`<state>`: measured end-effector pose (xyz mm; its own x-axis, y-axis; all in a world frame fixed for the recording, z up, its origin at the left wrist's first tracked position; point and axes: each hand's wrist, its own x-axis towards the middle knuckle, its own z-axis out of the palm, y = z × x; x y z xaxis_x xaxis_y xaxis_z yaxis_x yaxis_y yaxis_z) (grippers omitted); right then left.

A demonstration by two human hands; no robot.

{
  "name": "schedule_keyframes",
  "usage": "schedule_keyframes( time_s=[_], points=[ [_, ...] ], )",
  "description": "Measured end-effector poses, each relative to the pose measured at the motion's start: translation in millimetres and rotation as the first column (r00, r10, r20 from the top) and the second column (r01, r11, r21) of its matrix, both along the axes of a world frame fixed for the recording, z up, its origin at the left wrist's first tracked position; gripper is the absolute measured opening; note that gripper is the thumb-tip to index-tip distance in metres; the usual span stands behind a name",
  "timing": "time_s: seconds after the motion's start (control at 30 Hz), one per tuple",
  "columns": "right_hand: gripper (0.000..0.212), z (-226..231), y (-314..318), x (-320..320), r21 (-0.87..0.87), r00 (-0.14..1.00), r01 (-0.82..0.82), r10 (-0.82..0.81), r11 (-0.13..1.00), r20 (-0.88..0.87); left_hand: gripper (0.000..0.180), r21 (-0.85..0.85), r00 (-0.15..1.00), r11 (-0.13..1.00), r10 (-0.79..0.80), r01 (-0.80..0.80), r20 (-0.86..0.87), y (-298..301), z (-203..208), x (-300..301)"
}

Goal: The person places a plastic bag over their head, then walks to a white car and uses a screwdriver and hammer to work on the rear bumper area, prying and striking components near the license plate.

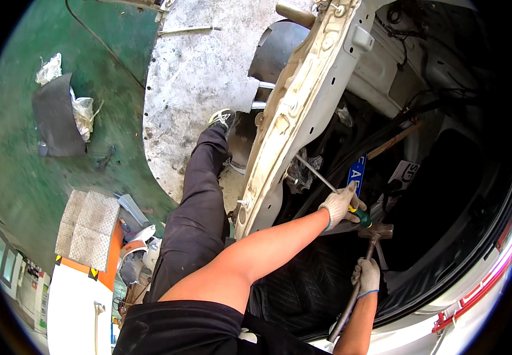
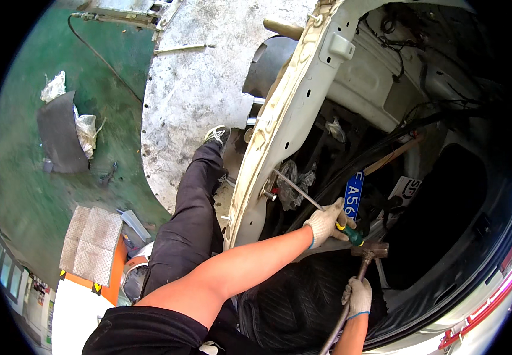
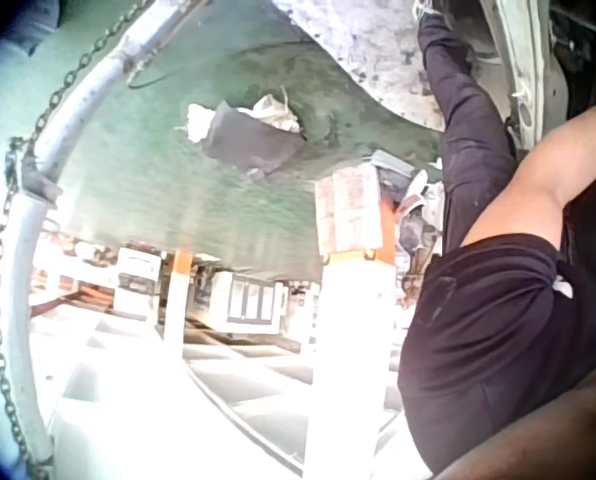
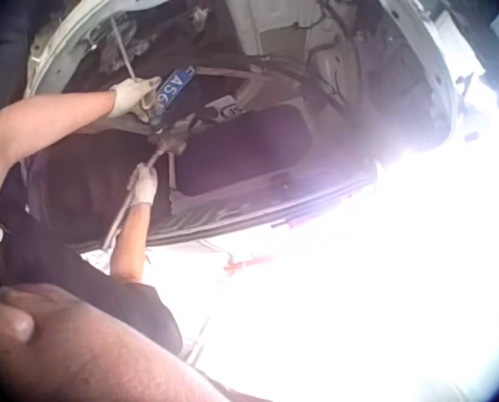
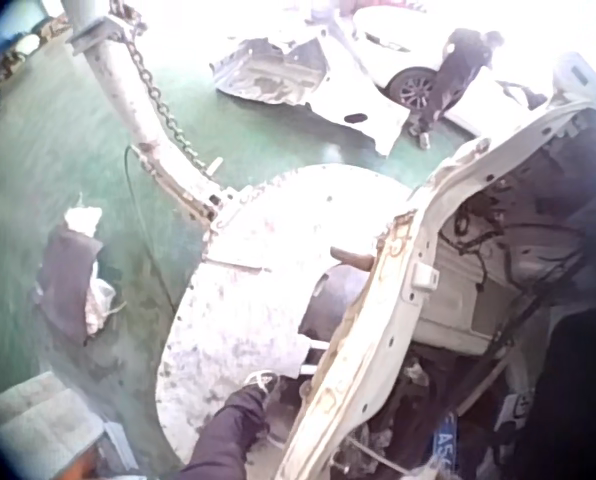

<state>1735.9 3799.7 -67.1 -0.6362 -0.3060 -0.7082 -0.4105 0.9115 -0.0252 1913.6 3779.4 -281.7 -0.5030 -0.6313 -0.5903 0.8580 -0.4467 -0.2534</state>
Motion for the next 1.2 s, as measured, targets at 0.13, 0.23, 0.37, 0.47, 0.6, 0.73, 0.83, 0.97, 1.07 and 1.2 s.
schedule_keyframes(
  time_s=[0.13,0.23,0.37,0.47,0.6,0.73,0.83,0.97,1.07,1.2],
  points=[
    [0.011,4.9,12.1,28.6,0.104,0.962,-0.271,0.272,0.957,0.0,0.063,0.024,0.999,0.999,-0.049,0.049,0.011,6.8,-2.4,4.2],
    [0.011,11.9,18.0,11.5,0.085,0.979,-0.202,0.204,0.976,-0.024,0.062,0.052,0.999,0.998,-0.036,0.035,0.028,7.0,-3.1,6.1],
    [0.011,0.8,23.8,15.7,0.002,0.998,0.016,-0.016,1.0,0.061,0.06,0.08,0.995,0.993,-0.081,0.085,-0.054,9.9,0.2,9.4],
    [0.015,1.2,34.4,47.5,0.047,0.991,-0.105,0.101,0.993,0.091,0.057,-0.023,0.993,0.996,-0.08,0.082,0.091,6.8,9.2,13.6],
    [0.023,-3.4,50.6,64.4,0.087,0.987,-0.115,0.103,0.99,0.125,0.054,-0.07,0.997,0.996,0.05,-0.053,-0.056,-18.4,37.1,31.0],
    [0.011,-36.1,68.0,63.1,0.166,0.954,-0.043,-0.008,0.985,0.298,0.048,-0.223,0.995,0.975,-0.004,0.026,0.101,-8.3,42.8,25.1],
    [0.015,-66.6,75.1,63.4,0.179,0.945,0.047,-0.102,0.983,0.312,0.047,-0.168,0.996,0.983,-0.081,0.073,-0.039,7.0,61.1,22.1],
    [0.017,-112.1,52.3,71.0,0.218,0.932,-0.107,0.022,0.97,0.361,0.043,-0.187,0.992,0.981,-0.063,0.041,-0.112,36.5,75.3,7.5],
    [0.02,-137.0,37.6,60.8,0.165,0.93,-0.129,0.061,0.978,0.363,0.042,-0.212,0.96,0.977,-0.045,-0.015,-0.277,37.0,101.9,30.2],
    [0.024,-151.0,28.9,49.2,0.102,0.922,-0.129,0.081,0.986,0.378,0.039,-0.325,0.991,0.945,-0.012,-0.033,-0.134,40.0,113.3,33.1]
  ],
)
